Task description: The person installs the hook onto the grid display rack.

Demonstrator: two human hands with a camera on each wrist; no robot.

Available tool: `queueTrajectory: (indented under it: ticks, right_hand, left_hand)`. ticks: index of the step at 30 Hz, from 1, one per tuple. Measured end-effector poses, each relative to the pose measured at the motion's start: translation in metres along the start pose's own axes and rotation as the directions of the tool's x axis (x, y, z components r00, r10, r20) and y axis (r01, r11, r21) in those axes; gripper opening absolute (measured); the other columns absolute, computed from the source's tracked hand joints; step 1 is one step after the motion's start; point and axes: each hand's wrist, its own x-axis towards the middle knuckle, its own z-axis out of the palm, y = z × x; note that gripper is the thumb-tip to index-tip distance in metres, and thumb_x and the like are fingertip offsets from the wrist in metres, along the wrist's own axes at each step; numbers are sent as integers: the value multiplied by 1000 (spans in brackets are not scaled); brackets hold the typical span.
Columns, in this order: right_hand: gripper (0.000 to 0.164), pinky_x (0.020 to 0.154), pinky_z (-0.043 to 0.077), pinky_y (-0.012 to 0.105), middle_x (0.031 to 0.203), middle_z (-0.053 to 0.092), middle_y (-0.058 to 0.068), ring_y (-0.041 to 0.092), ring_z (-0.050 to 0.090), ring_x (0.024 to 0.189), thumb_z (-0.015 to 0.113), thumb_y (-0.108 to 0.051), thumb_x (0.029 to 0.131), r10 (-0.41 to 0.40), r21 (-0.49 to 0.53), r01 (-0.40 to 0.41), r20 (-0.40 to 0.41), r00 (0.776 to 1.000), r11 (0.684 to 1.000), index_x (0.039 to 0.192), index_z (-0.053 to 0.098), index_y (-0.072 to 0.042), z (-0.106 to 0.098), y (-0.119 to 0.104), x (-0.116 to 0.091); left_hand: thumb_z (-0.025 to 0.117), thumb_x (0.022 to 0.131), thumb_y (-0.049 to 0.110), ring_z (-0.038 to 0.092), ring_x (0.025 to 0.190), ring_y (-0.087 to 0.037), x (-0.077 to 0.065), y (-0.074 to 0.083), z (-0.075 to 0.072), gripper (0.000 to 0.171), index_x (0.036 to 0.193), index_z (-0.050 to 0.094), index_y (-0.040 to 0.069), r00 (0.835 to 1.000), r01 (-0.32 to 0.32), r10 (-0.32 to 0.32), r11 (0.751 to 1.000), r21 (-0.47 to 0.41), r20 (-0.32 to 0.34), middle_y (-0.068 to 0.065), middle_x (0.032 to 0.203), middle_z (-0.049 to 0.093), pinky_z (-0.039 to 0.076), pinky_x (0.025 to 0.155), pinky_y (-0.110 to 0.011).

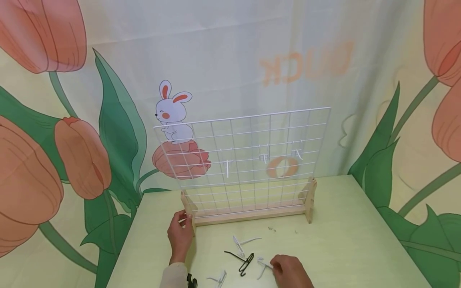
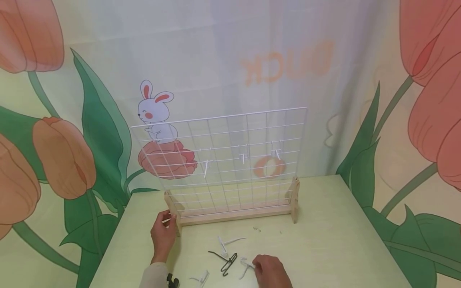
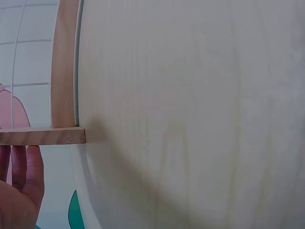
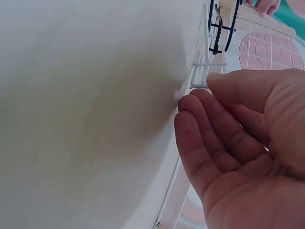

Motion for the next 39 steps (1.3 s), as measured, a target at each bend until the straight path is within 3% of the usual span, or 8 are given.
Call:
queueTrajectory:
  ticks: [9, 21, 32, 39]
  right_hand:
    - [14, 71, 56, 27, 90, 76, -8, 3, 68, 84, 80, -5, 89, -31, 43, 30, 28, 999, 999, 96, 79, -16, -3, 11, 15]
    - [10, 72, 55, 24, 85, 72, -16, -4, 61, 80, 80, -7, 90, -34, 48, 34, -19, 999, 998, 95, 80, -16, -1, 20, 32]
    - [9, 69, 54, 24, 85, 74, -12, -2, 63, 78, 80, -8, 88, -20, 50, 22, -34, 999, 998, 94, 80, -16, -7, 16, 22]
    - [8, 68, 55, 28, 89, 75, -8, 6, 66, 79, 82, -13, 89, 11, 72, -16, 68, 998, 997, 97, 79, -14, -8, 12, 13]
  left_hand:
    - [71, 103, 18, 77, 101, -32, 0, -2, 0, 26, 128, 68, 11, 1000, -8, 8, 1000, -4, -2, -12, 116, 75, 61, 88, -53]
    - [70, 104, 23, 76, 106, -33, 0, -4, 1, 27, 129, 67, 12, 999, 28, -28, 1000, 2, 19, -12, 119, 74, 61, 92, -55]
    - [69, 104, 22, 76, 104, -31, 0, -4, 2, 27, 129, 67, 12, 1000, 12, -12, 1000, 7, 15, -11, 118, 74, 61, 90, -53]
    - [69, 104, 21, 76, 105, -31, 0, -4, 1, 27, 130, 67, 11, 1000, 21, -21, 1000, 15, 20, -12, 119, 74, 61, 90, -53]
